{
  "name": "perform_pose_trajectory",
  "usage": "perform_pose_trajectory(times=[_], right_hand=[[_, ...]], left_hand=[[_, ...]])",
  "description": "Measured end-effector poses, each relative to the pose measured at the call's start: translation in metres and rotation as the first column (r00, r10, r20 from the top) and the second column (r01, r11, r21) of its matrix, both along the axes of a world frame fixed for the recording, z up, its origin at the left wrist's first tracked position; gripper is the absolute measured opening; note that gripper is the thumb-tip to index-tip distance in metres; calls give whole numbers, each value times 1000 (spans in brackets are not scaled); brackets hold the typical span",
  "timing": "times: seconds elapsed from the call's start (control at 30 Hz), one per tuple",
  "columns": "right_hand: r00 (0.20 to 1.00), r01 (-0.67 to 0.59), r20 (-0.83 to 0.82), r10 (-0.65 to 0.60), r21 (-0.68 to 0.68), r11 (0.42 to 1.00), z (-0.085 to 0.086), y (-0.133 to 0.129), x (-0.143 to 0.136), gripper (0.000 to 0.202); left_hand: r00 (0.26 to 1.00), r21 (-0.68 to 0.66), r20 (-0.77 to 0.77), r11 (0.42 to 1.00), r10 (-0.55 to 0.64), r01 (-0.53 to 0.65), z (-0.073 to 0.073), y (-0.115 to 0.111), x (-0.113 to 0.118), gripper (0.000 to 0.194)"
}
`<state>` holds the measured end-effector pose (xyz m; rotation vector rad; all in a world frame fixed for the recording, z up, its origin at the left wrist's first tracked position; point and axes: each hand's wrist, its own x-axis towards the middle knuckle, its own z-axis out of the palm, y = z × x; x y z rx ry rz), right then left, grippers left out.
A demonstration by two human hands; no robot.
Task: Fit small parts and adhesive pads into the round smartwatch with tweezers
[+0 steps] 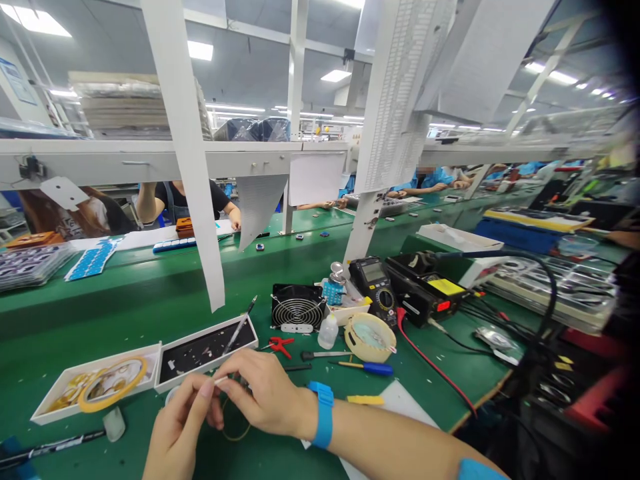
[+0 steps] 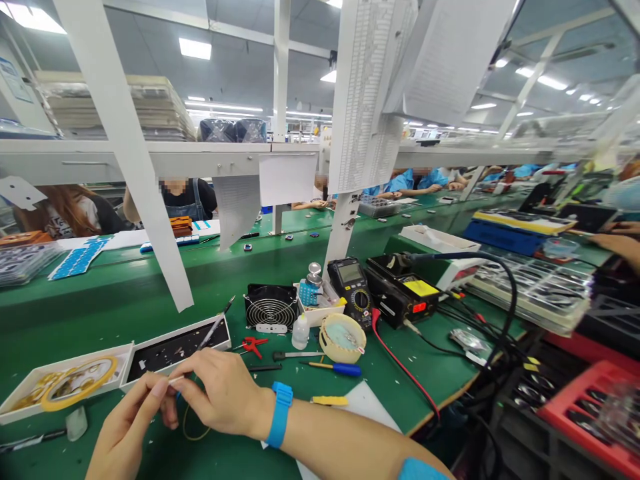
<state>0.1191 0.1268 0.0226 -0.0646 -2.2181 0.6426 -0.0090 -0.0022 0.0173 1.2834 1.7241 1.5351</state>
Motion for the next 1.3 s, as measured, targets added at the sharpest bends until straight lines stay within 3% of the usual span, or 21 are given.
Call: perform_pose_trajectory(times=[0.37,0.6,0.87,1.07,1.3], right_hand=[[999,23,46,-24,18,1000,-4,1,-1,39],[996,-74,45,73,38,996,-8,3,-4,50],[994,-87,56,89,-40,995,-4,0,1,41],[997,-72,-17,72,-35,997,-5,0,-1,32],[999,-40,-33,37,-100,994,-1,-2,1,23]], left_hand=[[996,28,-87,1000,-3,5,-3,0,-1,38],[994,71,-107,997,2,6,0,-2,1,36],[996,65,-93,998,-17,23,0,-2,2,35],[998,47,-5,997,59,-58,-1,-3,2,30],[998,40,7,997,63,-64,-6,-2,1,27]])
